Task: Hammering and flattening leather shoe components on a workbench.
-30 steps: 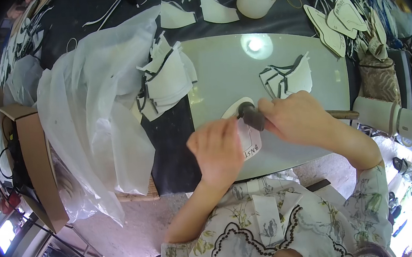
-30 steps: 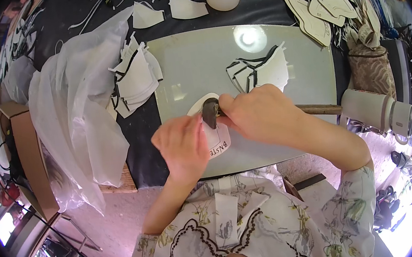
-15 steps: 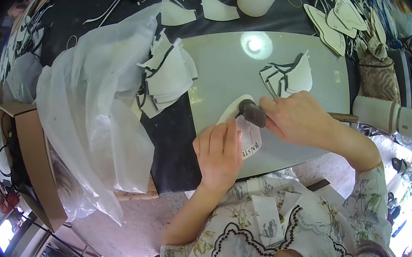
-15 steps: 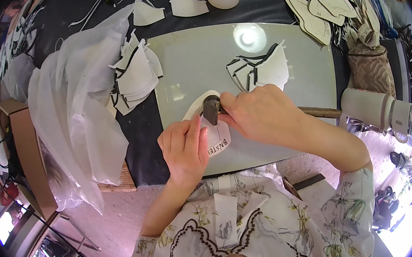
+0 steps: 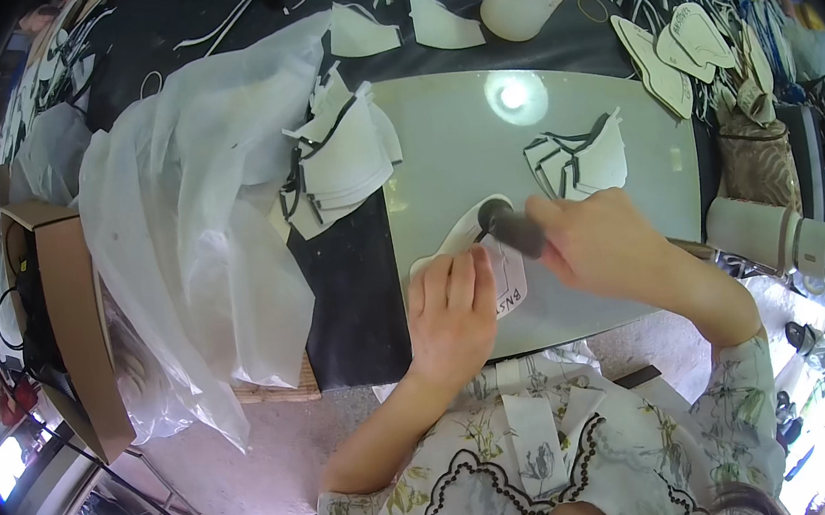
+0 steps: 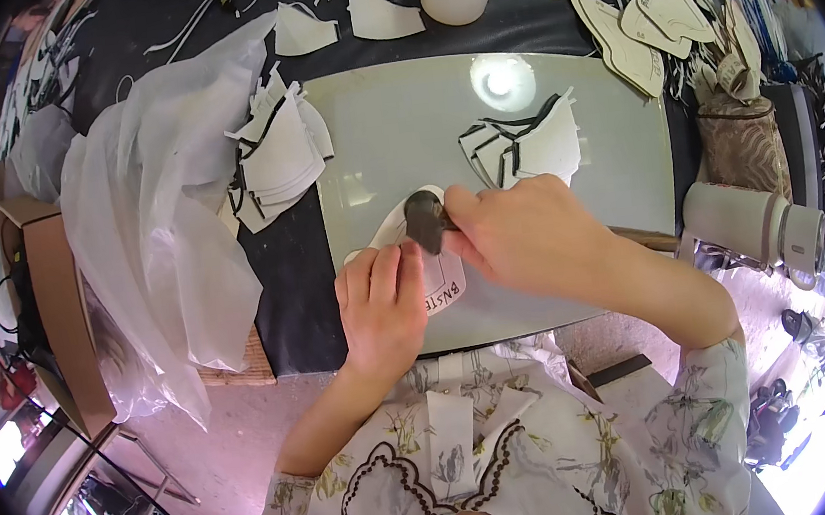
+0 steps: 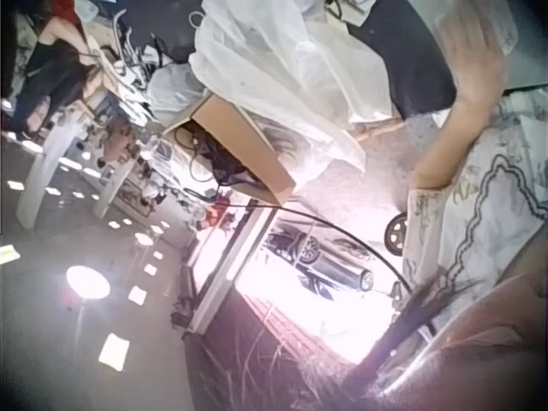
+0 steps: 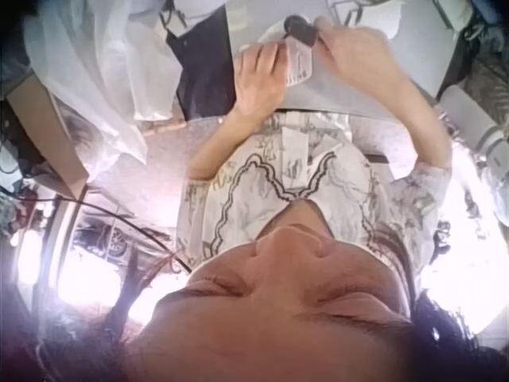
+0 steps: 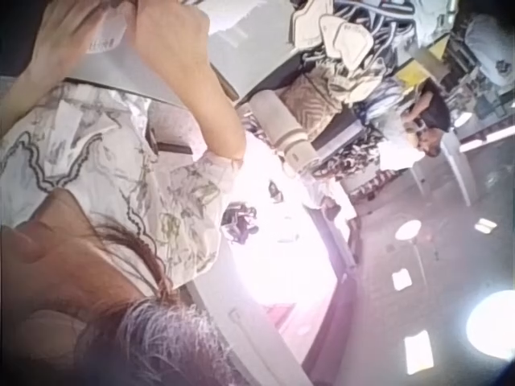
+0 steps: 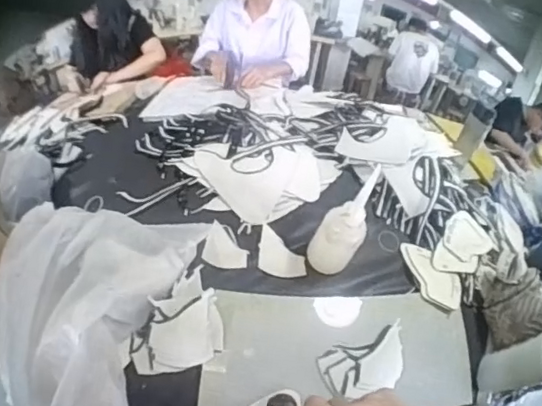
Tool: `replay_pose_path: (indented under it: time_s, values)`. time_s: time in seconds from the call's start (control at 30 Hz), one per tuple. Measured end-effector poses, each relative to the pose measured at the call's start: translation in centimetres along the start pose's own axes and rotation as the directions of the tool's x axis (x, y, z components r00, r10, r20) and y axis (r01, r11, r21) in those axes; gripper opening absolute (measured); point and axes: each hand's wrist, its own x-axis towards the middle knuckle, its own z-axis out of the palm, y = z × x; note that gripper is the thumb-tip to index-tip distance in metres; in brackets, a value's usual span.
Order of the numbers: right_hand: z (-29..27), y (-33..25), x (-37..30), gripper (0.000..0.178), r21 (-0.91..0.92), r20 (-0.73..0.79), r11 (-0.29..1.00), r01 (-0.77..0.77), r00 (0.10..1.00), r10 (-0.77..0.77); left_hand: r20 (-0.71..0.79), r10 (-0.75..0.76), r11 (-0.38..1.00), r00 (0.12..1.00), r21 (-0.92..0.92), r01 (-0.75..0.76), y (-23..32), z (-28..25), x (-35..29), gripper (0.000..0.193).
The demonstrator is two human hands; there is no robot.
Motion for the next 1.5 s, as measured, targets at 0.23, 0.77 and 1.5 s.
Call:
replay_pose_path:
  time_s: [0.23, 0.77, 1.5]
  values:
    - [1.2, -0.5, -0.4, 0.031, -0.023, 0.063, 0.996, -0.081, 0.995, 0.082, -0.092, -0.149, 0.975, 0.985, -0.177, 0.131, -0.3, 0.3, -0.1, 0.035]
    - [1.5, -0.8, -0.4, 0.028, -0.034, 0.098, 0.998, -0.057, 0.993, 0.060, -0.084, -0.037, 0.999, 0.996, -0.035, 0.034, -0.5, 0.1, -0.2, 0.031]
    - [1.3, -1.7, -0.6, 0.028, 0.044, 0.029, 0.999, -0.025, 0.999, 0.023, -0.020, 0.081, 0.996, 0.997, 0.027, -0.080, -1.1, -1.2, -0.8, 0.033]
